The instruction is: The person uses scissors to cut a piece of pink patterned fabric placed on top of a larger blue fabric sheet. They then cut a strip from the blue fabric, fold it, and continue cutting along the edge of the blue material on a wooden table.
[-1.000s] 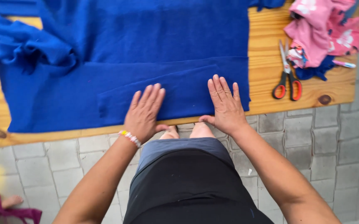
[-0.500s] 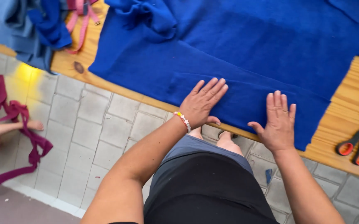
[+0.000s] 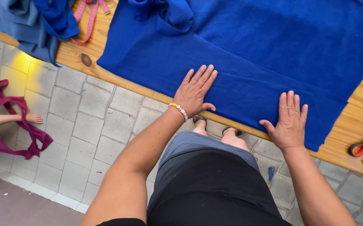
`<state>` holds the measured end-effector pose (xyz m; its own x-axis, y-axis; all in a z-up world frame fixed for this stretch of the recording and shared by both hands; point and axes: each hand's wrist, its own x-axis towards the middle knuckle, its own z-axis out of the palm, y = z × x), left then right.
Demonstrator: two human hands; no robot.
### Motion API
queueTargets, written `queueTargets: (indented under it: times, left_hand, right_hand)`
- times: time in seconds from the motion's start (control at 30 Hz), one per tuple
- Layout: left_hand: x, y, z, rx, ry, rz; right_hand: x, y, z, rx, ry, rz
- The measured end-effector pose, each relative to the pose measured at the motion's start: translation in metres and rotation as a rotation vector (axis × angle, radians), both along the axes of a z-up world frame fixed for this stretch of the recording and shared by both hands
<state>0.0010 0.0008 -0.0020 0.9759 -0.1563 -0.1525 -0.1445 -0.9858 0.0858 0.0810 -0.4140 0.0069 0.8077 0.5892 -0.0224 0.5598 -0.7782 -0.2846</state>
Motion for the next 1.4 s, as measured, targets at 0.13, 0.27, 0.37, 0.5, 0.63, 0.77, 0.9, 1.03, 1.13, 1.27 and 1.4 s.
queueTargets:
  times: [0.13, 0.27, 0.37, 0.5, 0.63, 0.77, 0.9, 1.03, 1.13, 1.27, 1.4]
  left_hand:
    - [0.003, 0.007, -0.004, -0.158, 0.009, 0.025]
    - [-0.001, 0.0, 0.023, -0.211, -0.043, -0.035]
    - [-0.004, -0.025, 0.016, -0.233, -0.095, -0.171]
    - [-0.016, -0.05, -0.001, -0.228, -0.074, -0.396]
    - [-0.013, -0.051, 0.013, -0.16, 0.01, -0.447]
    - [-0.019, -0.074, 0.036, -0.156, 0.018, -0.514]
    - [-0.005, -0.094, 0.026, -0.176, -0.006, -0.553]
    - [0.004, -0.149, 0.049, -0.126, -0.012, -0.541]
    - [0.031, -0.234, 0.047, -0.187, -0.024, -0.652]
    - [0.055, -0.292, 0.024, -0.241, -0.018, -0.726]
    - [0.058, -0.306, 0.008, -0.129, 0.077, -0.795]
  right_hand:
    - [0.003, -0.009, -0.011, 0.029, 0.0, -0.042]
    - [-0.007, -0.014, 0.002, 0.034, -0.043, -0.002]
    - [-0.012, -0.008, -0.006, 0.044, -0.036, 0.084]
    - [-0.026, -0.007, -0.018, 0.0, -0.007, 0.219]
    - [-0.028, -0.004, -0.003, -0.004, -0.025, 0.264]
    - [-0.048, -0.015, -0.012, -0.054, -0.006, 0.297]
    - [-0.03, -0.086, 0.025, 0.142, -0.159, 0.121]
    - [-0.028, -0.241, 0.003, 0.175, -0.329, -0.467]
    - [-0.025, -0.326, -0.021, -0.04, -0.268, -0.766]
    - [-0.005, -0.333, -0.034, -0.169, 0.05, -0.837]
    - [0.018, -0.31, 0.001, -0.25, 0.221, -0.923]
